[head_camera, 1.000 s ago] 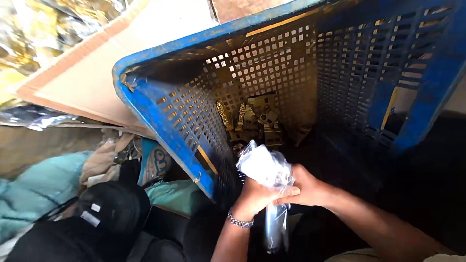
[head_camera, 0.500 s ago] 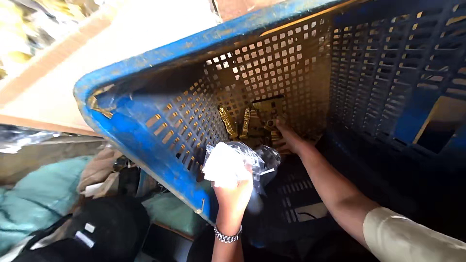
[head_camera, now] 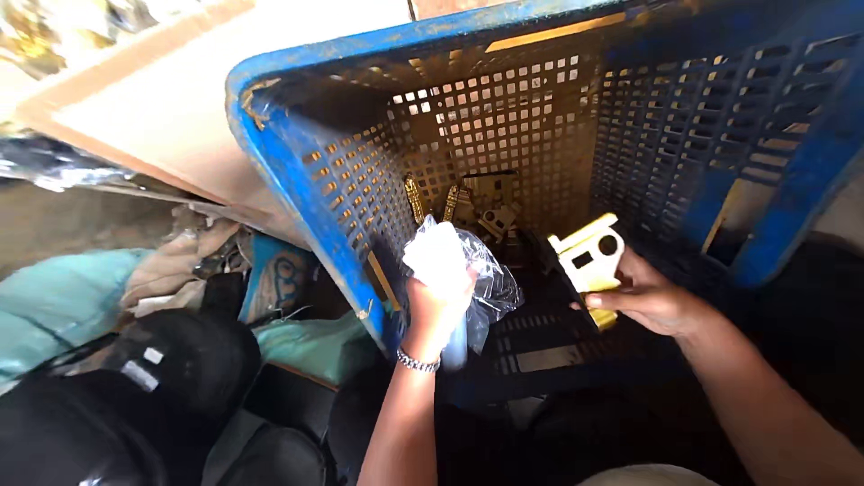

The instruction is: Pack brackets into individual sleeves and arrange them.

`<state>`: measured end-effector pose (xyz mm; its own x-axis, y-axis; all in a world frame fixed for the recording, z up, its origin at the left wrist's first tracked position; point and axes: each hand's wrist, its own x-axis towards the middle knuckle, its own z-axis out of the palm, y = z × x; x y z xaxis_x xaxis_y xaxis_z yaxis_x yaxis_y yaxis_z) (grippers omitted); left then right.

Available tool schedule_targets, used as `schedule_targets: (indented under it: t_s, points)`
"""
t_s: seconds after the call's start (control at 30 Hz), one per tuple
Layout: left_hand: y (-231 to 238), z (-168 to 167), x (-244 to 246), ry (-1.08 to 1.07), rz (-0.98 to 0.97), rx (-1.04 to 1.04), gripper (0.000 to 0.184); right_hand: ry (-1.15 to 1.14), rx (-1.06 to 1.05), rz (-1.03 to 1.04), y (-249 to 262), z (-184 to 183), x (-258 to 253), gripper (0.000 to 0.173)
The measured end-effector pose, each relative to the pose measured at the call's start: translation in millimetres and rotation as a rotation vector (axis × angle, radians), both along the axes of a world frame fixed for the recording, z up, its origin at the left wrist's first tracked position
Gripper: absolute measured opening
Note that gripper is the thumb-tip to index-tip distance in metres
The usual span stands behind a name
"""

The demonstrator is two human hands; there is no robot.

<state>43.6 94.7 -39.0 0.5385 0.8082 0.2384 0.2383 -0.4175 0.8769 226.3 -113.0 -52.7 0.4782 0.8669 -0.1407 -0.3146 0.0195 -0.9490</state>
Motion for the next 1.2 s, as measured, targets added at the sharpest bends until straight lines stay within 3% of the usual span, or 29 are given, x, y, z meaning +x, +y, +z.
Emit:
schedule_targets:
  t_s: [0.07, 0.1, 0.2, 0.27, 0.33, 0.37, 0.43, 0.5, 0.57, 0.63, 0.73, 0.83, 0.87, 0.93, 1.03, 1.07, 1.13, 1.17, 1.2]
  points:
    - [-4.6, 2.5, 2.6, 0.02, -0.014, -0.061, 0.049, 0.084, 0.032, 0.008, -1.0, 17.4, -6.4, 0.056]
    - [-7.4, 2.5, 3.4, 0.02, -0.021, -0.089, 0.049, 0.117, -0.001, 0.053, 0.8, 23.5, -10.8, 0.049]
    - [-17.8, 5.4, -0.5, -0.007, -0.052, -0.234, 0.048, 0.075, -0.237, 0.192, 21.9, 33.8, -29.6, 0.057]
    - [-25.9, 13.7, -4.5, -0.042, -0.061, -0.456, 0.048, -0.172, -0.27, 0.106, 43.4, 30.6, -45.9, 0.052]
    - [-27.5, 17.3, -4.6, -0.131, -0.017, -0.601, 0.044, -0.663, -0.232, -0.002, 64.0, 13.6, -60.2, 0.045]
    - [-24.8, 18.9, -5.0, -0.158, 0.012, -0.627, 0.042, -0.855, -0.272, 0.074, 70.8, 10.5, -64.2, 0.043]
    - [-20.0, 19.0, -11.7, -0.113, -0.005, -0.573, 0.044, -0.983, -0.448, 0.363, 81.3, 14.4, -71.7, 0.048]
    - [-22.3, 14.9, -16.2, -0.011, -0.101, -0.392, 0.052, -0.888, -0.494, 0.365, 91.5, 11.3, -70.8, 0.062]
    - [-21.6, 9.6, -12.0, 0.026, -0.15, -0.211, 0.059, -0.714, -0.401, 0.19, 101.2, 3.3, -64.9, 0.08]
    - [-18.7, 1.2, -7.3, 0.016, -0.132, -0.018, 0.067, -0.5, -0.314, 0.156, 106.6, 5.2, -60.2, 0.089]
    - [-7.3, 0.3, -8.6, -0.02, 0.013, 0.059, 0.056, -0.179, -0.177, 0.126, 99.4, 19.4, -56.0, 0.075]
    - [-18.2, 0.9, -13.2, -0.041, -0.074, 0.102, 0.043, -0.147, -0.077, -0.052, 95.7, 19.0, -55.6, 0.052]
    - [-27.9, -1.7, -12.2, -0.048, -0.154, 0.107, 0.042, -0.16, -0.084, -0.104, 97.7, 16.2, -57.9, 0.051]
    - [-38.9, -1.7, -6.7, -0.117, -0.25, -0.112, 0.04, -0.188, -0.18, -0.149, 98.6, 11.5, -57.6, 0.053]
    - [-30.4, 10.2, -7.1, -0.229, -0.134, -0.474, 0.039, -0.254, -0.298, -0.071, 69.9, 20.4, -38.3, 0.04]
    - [-24.0, 15.8, -9.8, -0.271, -0.115, -0.535, 0.036, -0.244, -0.165, -0.1, 50.4, 25.0, -28.8, 0.028]
    - [-15.1, 23.7, -13.2, -0.317, -0.113, -0.596, 0.034, -0.067, 0.359, -0.148, 13.3, 36.7, -4.0, 0.016]
    - [-14.7, 23.5, -12.9, -0.306, -0.119, -0.586, 0.038, 0.02, 0.639, -0.109, 5.4, 46.7, 7.6, 0.026]
    - [-17.4, 20.4, -11.0, -0.26, -0.119, -0.539, 0.044, 0.051, 0.778, -0.082, 6.1, 59.1, 14.8, 0.038]
